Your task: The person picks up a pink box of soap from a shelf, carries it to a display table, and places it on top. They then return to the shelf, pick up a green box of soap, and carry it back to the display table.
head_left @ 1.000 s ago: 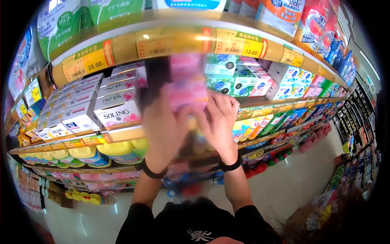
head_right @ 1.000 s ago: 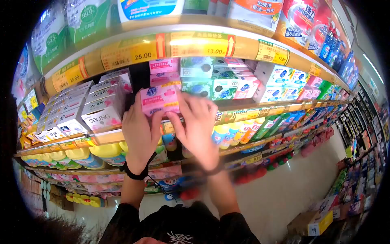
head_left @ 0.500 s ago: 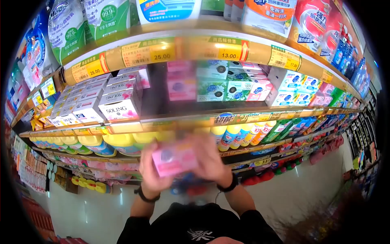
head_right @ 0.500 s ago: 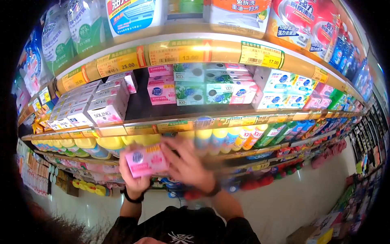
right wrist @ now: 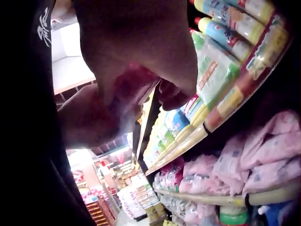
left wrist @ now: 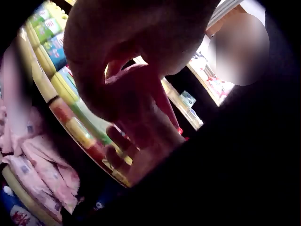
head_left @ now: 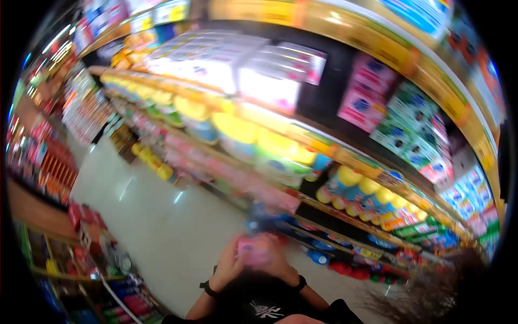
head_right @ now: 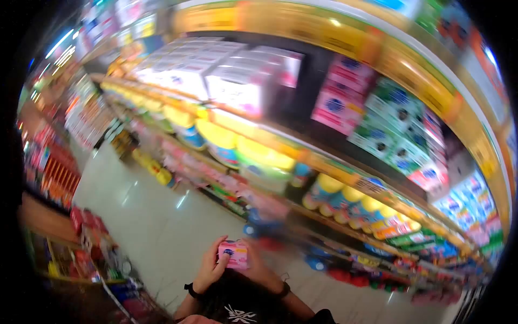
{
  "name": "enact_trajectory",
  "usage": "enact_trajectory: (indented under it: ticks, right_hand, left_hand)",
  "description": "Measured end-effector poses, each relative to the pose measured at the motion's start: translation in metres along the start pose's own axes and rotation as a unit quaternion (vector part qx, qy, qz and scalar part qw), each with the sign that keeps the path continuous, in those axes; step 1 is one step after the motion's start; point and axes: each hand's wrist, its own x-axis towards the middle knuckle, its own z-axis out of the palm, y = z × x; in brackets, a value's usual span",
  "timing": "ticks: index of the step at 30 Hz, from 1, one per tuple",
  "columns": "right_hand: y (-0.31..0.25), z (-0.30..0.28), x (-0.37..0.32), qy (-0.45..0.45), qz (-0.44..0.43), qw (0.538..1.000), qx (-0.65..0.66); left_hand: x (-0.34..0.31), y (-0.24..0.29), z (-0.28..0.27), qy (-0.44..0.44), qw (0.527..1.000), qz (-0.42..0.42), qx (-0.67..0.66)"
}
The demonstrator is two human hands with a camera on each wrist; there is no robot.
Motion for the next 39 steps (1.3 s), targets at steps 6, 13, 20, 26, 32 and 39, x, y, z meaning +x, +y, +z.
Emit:
enact_trajectory:
  ticks: [6,13,20,26,32,39]
  right_hand:
    - [-0.03,0.006,0.03,-0.056,-0.004,0.998,-0.041]
    - [-0.029,0.073,0.059,-0.119,0.018,0.992,-0.043]
    - [-0.055,0.2,0.102,-0.187,-0.017,0.982,0.005]
    - [-0.064,0.304,0.142,-0.339,0.054,0.936,0.077]
    - [-0.077,0.373,0.163,-0.398,0.116,0.887,0.203]
    - [-0.085,0.44,0.202,-0.441,0.164,0.851,0.234]
  left_hand:
    - [-0.007,0.012,-0.045,-0.034,0.999,0.007,-0.021]
    - [-0.024,-0.057,-0.119,-0.026,0.998,0.053,0.015]
    - [-0.057,-0.101,-0.236,0.037,0.998,0.049,0.034]
    - [-0.108,-0.148,-0.312,0.137,0.989,-0.009,0.048]
    - [-0.135,-0.155,-0.367,0.214,0.976,-0.027,0.032]
    - [-0.14,-0.202,-0.397,0.29,0.954,-0.076,0.014]
